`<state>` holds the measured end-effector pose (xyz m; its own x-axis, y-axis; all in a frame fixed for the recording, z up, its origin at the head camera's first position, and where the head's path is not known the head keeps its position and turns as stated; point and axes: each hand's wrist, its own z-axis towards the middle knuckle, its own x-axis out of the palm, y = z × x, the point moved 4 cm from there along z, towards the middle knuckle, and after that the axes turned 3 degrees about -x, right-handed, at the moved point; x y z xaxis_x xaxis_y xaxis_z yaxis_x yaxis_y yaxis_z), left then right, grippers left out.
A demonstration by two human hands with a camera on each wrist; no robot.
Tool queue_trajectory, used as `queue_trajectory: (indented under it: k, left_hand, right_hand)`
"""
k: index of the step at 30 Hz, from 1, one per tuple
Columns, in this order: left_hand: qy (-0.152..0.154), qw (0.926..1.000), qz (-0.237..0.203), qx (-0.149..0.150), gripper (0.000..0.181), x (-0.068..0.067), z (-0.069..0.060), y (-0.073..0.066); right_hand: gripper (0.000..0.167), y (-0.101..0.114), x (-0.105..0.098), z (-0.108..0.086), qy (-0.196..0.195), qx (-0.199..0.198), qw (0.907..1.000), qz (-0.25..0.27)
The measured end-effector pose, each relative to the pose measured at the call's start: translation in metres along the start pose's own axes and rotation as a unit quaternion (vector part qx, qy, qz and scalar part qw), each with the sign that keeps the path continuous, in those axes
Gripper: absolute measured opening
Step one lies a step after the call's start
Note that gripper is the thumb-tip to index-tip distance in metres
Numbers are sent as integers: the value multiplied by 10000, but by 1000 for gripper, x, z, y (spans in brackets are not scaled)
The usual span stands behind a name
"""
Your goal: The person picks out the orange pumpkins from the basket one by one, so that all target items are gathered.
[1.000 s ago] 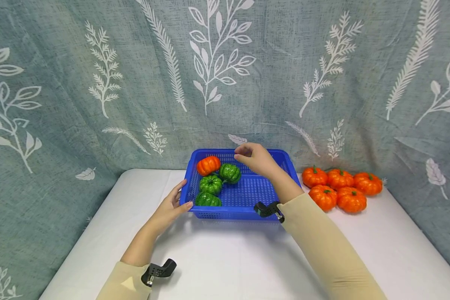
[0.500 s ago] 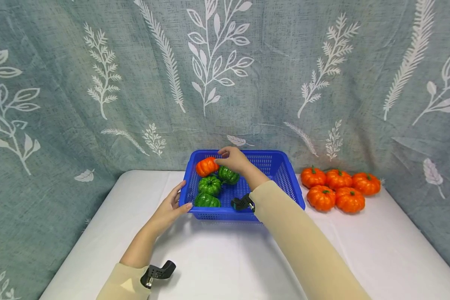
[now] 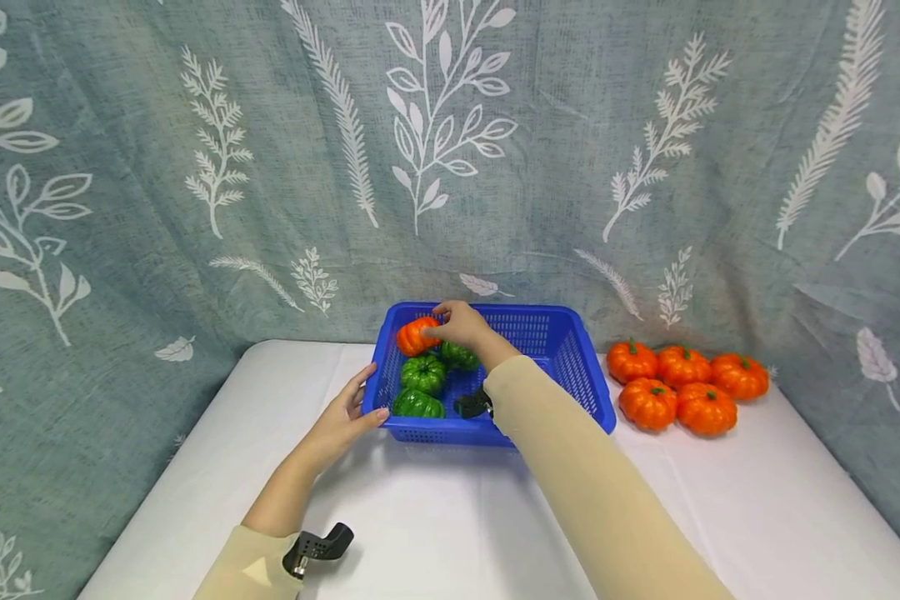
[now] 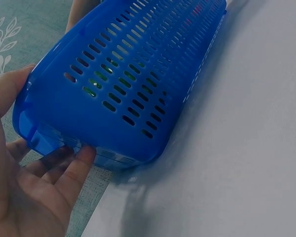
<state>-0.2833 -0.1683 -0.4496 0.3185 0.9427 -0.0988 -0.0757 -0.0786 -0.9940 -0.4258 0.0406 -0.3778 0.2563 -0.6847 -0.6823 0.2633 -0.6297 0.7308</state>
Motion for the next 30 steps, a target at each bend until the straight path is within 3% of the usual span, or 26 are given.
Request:
queue_trajectory:
  k: [7,14,23,30]
  left_hand:
    - [-21,10000,95,12,82,0,-1,0]
    - [-2,9999,140,40,82,0,1,-2]
    - [22,9997,200,162,84,2,5,-5]
    - [-35,10000,88,26,83,-1,-1,0]
  right_hand:
    - [64,4,9,1,-12,59,9990,-448]
    - [64,5,4,-1,-253,264,9981,-498]
    - [63,10,-15,-4,-504,120,9984,-231]
    - [64,27,-35,-25,-482,15,9988,6]
